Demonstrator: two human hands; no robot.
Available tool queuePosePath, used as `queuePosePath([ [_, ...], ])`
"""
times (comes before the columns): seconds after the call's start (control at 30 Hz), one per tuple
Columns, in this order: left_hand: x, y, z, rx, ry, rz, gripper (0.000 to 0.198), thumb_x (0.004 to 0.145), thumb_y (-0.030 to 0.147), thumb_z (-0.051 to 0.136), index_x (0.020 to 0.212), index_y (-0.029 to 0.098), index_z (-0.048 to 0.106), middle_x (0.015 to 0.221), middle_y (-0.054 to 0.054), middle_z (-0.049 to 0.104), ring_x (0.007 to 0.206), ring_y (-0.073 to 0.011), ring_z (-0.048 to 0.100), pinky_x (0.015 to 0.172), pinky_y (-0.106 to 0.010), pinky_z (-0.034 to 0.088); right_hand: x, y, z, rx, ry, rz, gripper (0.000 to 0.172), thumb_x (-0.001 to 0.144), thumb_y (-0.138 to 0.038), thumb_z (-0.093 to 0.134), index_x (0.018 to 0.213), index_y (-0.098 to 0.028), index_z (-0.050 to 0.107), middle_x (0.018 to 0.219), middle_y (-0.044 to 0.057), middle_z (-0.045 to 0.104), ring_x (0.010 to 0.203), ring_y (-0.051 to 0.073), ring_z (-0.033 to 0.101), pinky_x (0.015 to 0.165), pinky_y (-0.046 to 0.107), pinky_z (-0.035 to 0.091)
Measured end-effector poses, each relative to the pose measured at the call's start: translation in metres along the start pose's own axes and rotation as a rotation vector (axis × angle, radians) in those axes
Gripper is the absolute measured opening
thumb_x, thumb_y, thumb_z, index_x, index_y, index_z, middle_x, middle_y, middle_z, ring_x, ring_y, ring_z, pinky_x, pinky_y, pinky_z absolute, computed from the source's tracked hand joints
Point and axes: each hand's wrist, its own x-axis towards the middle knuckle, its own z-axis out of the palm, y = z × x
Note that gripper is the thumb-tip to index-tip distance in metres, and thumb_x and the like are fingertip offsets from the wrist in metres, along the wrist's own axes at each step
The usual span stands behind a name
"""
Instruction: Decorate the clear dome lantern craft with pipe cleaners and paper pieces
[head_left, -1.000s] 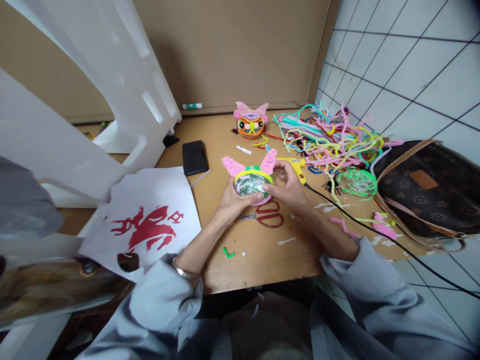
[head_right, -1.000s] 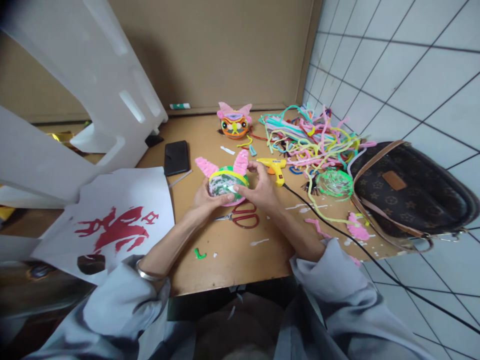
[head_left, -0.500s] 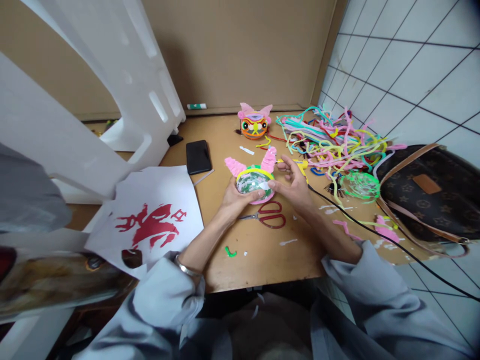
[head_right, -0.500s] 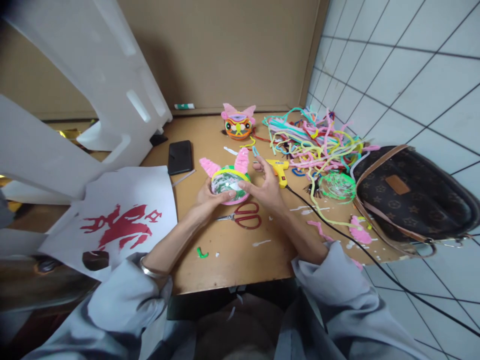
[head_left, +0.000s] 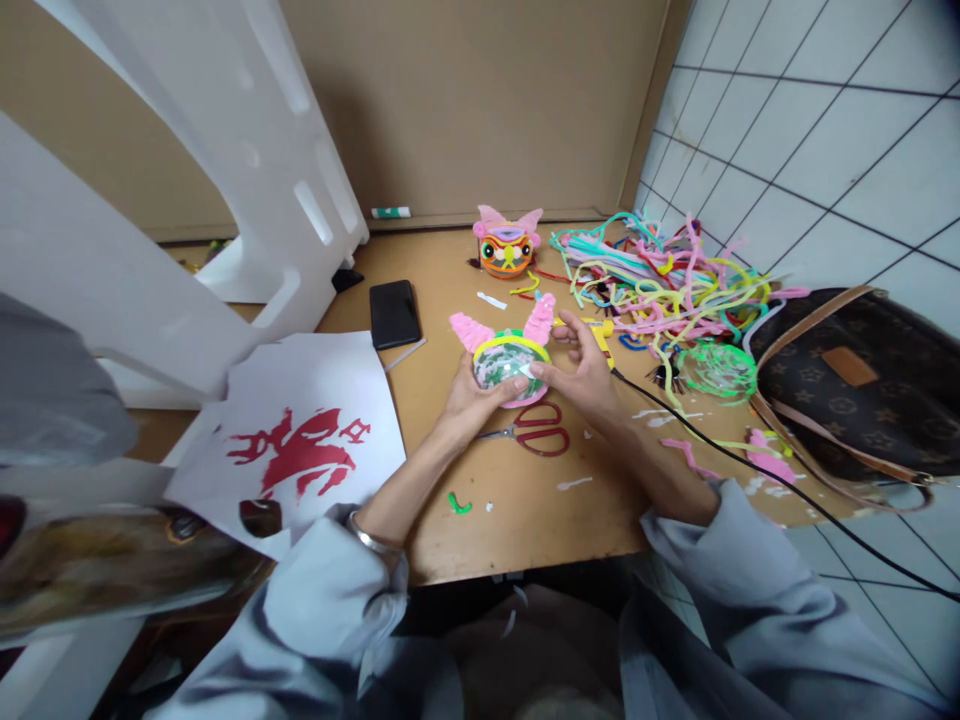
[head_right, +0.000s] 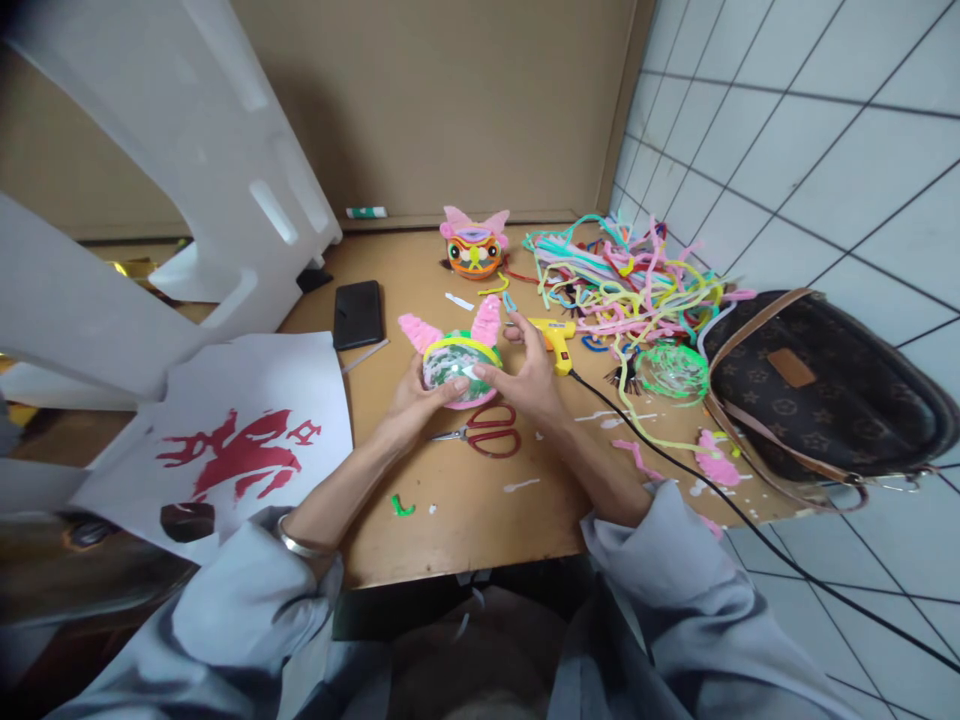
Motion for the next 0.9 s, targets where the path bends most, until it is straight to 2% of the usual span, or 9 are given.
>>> queuePosePath([
  [0.1, 0.001, -0.002, -0.001, -0.001, -0.019, 0.009, 0.082, 0.056, 0.047, 0.090, 0.123, 0.018, 0.055, 0.126, -0.013, 0.069, 0.116, -0.0281, 0.066, 0.104, -0.040, 0.051, 0.001, 0.001, 0.000, 0.008, 0.013, -0.002, 0.096, 0.065, -0.061, 0.084, 0.146, -0.026, 0.048, 0.124, 0.010, 0.061, 0.120, 0.029, 0.056, 0.109, 0.051, 0.044],
  [0.23, 0.003, -0.004, -0.001, 0.015, 0.010, 0.016, 0.081, 0.056, 0.046, 0.091, 0.123, 0.018, 0.056, 0.123, -0.013, 0.070, 0.113, -0.0279, 0.067, 0.103, -0.041, 0.052, 0.000, -0.002, 0.000, 0.022, 0.014, 0.014, 0.092, 0.065, -0.061, 0.082, 0.144, -0.025, 0.049, 0.124, 0.011, 0.061, 0.121, 0.030, 0.057, 0.109, 0.052, 0.043],
  [0.5, 0.008, -0.004, -0.007, 0.077, 0.044, 0.001, 0.085, 0.054, 0.054, 0.091, 0.123, 0.017, 0.058, 0.122, -0.014, 0.071, 0.112, -0.0292, 0.068, 0.103, -0.042, 0.051, -0.002, -0.006, 0.001, 0.093, 0.117, 0.002, 0.068, 0.079, -0.062, 0.068, 0.134, -0.025, 0.054, 0.122, 0.011, 0.064, 0.118, 0.028, 0.059, 0.107, 0.051, 0.044],
  [0.73, 0.011, -0.006, -0.008, 0.067, 0.012, 0.018, 0.089, 0.054, 0.059, 0.090, 0.126, 0.015, 0.059, 0.126, -0.016, 0.071, 0.116, -0.0309, 0.067, 0.105, -0.044, 0.049, -0.001, -0.004, 0.001, 0.082, 0.060, -0.008, 0.061, 0.079, -0.060, 0.070, 0.128, -0.025, 0.057, 0.116, 0.010, 0.066, 0.114, 0.027, 0.061, 0.105, 0.048, 0.046],
  [0.8, 0.010, -0.003, -0.008, 0.034, -0.017, 0.039, 0.085, 0.058, 0.063, 0.087, 0.124, 0.015, 0.061, 0.126, -0.016, 0.071, 0.116, -0.0309, 0.067, 0.105, -0.043, 0.049, -0.001, -0.003, 0.000, 0.074, 0.051, -0.009, 0.062, 0.079, -0.059, 0.071, 0.128, -0.024, 0.057, 0.118, 0.010, 0.066, 0.114, 0.027, 0.061, 0.106, 0.049, 0.046],
  [0.9, 0.010, 0.003, -0.011, -0.015, -0.068, 0.078, 0.068, 0.071, 0.068, 0.077, 0.114, 0.015, 0.069, 0.119, -0.014, 0.074, 0.116, -0.0311, 0.067, 0.106, -0.042, 0.049, -0.001, -0.002, 0.000, 0.055, 0.023, -0.012, 0.064, 0.078, -0.058, 0.072, 0.130, -0.024, 0.056, 0.120, 0.010, 0.066, 0.116, 0.027, 0.061, 0.107, 0.050, 0.046],
])
